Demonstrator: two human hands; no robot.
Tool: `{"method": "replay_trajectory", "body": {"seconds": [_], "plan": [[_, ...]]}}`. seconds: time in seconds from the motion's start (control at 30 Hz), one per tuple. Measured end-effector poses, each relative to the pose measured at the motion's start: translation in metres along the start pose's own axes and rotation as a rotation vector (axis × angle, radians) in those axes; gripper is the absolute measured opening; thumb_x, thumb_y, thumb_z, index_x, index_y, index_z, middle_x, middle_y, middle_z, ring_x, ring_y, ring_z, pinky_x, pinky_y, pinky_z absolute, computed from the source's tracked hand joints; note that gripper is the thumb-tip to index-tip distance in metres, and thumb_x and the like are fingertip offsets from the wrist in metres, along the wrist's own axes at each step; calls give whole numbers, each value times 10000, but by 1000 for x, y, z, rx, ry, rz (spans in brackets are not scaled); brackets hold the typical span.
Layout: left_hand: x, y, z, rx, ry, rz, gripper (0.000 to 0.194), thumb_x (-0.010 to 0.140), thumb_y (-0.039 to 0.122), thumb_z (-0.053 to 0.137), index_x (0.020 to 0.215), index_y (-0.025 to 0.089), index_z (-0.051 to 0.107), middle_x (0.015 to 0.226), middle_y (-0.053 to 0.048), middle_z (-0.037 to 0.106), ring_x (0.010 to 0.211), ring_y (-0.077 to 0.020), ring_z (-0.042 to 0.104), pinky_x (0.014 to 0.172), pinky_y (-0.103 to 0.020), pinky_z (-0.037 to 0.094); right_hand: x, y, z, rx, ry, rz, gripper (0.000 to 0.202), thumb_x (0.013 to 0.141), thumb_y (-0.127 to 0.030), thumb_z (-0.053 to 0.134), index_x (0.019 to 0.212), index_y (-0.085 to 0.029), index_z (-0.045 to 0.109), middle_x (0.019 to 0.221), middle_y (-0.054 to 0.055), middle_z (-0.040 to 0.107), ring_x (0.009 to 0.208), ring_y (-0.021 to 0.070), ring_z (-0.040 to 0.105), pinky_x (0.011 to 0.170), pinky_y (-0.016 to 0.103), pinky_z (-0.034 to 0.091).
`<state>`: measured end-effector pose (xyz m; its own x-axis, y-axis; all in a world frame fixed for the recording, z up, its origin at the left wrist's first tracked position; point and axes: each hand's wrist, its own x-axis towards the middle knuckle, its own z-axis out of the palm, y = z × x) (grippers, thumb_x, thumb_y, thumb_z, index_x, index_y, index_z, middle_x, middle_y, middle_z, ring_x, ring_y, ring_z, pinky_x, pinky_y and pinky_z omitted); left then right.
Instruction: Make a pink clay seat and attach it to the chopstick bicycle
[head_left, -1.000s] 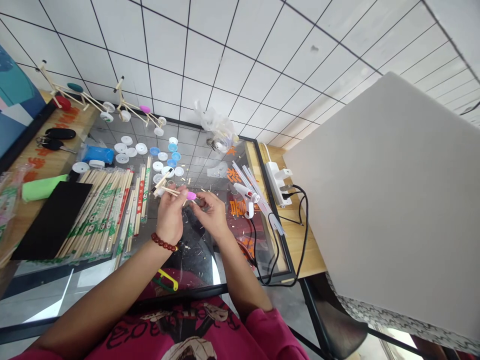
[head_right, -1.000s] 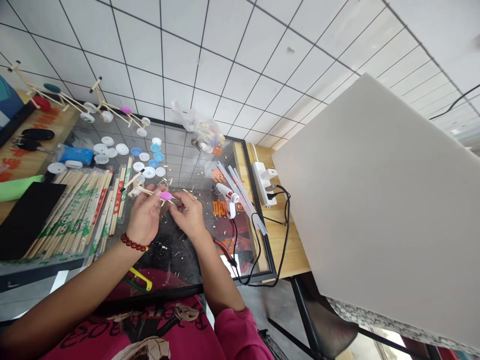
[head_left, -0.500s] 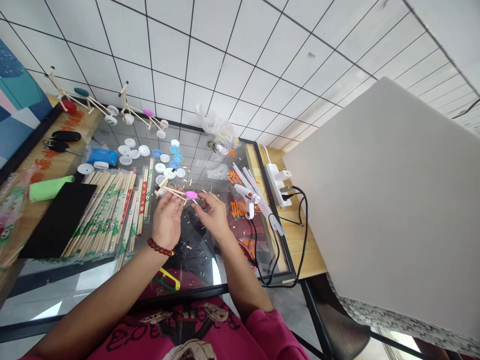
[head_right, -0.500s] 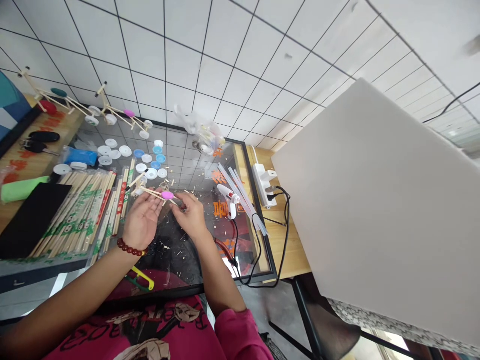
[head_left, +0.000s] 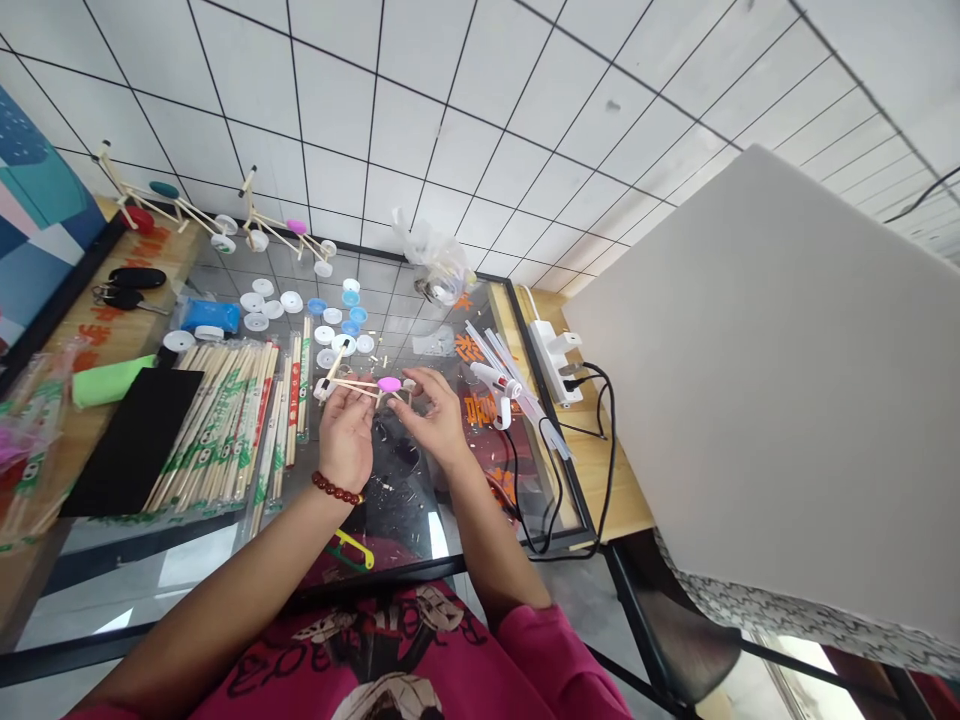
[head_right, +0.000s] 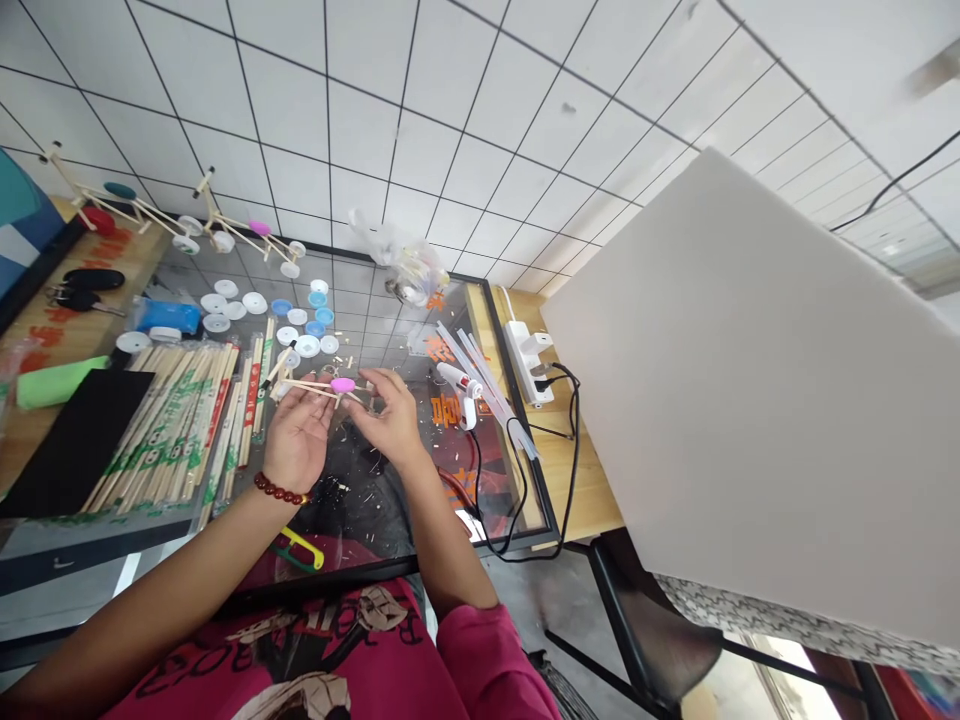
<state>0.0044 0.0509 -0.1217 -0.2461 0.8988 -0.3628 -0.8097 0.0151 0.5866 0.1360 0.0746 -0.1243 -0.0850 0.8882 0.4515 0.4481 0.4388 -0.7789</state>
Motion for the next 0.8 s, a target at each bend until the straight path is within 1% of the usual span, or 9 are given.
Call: {"method": "replay_trajectory", "body": {"seconds": [0.17, 0.23, 0.33, 0.4, 0.5, 0.6, 0.7, 0.8], "plan": [[2, 0, -1, -21, -19, -26, 249, 668, 135, 767, 905, 183, 711, 999, -51, 753, 1005, -172, 684, 1009, -327, 471, 1, 0, 8, 25, 7, -6, 237, 892, -346, 662, 1090, -240, 738, 1088, 79, 706, 939, 170, 659, 782, 292, 578], [4, -1, -1, -17, -13, -23, 257, 659, 128, 775, 902, 181, 712, 979, -47, 756, 974, -164, 690, 999, -320, 476, 0, 1, 9, 15, 11, -12, 258, 898, -352, 661, 1118, -240, 734, 1094, 82, 706, 952, 171, 666, 791, 292, 584], [6, -3, -2, 2, -2, -17, 290, 647, 102, 780, 918, 185, 714, 977, -39, 760, 973, -160, 692, 1003, -315, 474, -3, 0, 6, -22, 15, -35, 349, 907, -350, 653, 1241, -253, 683, 1174, 91, 685, 935, 164, 675, 808, 301, 592], [7, -3, -2, 12, -1, -22, 281, 668, 108, 775, 932, 188, 717, 1000, -43, 761, 990, -163, 693, 1010, -320, 474, -6, -1, 3, -61, 11, -65, 365, 937, -327, 612, 1295, -264, 652, 1216, 95, 674, 988, 170, 677, 856, 313, 588], [7, -3, -1, 16, 1, -42, 224, 732, 142, 746, 951, 188, 723, 1027, -56, 763, 996, -163, 695, 1001, -322, 482, -8, -1, 1, -127, 12, -130, 327, 972, -281, 555, 1277, -257, 668, 1198, 98, 694, 1092, 188, 667, 950, 343, 558], [6, -2, 2, 5, 16, -58, 190, 772, 153, 715, 959, 187, 725, 1034, -65, 766, 987, -158, 701, 981, -316, 492, -8, 0, 1, -169, 27, -181, 307, 979, -255, 543, 1247, -228, 690, 1173, 112, 715, 1098, 199, 675, 973, 355, 543], [6, -2, 3, 7, 12, -61, 182, 777, 157, 720, 955, 189, 725, 1022, -59, 768, 973, -154, 704, 972, -313, 498, -9, 1, 3, -178, 35, -185, 310, 981, -263, 544, 1254, -222, 685, 1180, 114, 719, 1096, 198, 679, 968, 349, 546], [6, -2, 3, 11, -7, -54, 195, 765, 166, 741, 957, 192, 722, 1012, -52, 771, 976, -154, 705, 961, -309, 502, -10, 2, 5, -166, 31, -155, 322, 981, -288, 545, 1267, -221, 677, 1191, 117, 715, 1100, 198, 680, 967, 349, 551]]}}
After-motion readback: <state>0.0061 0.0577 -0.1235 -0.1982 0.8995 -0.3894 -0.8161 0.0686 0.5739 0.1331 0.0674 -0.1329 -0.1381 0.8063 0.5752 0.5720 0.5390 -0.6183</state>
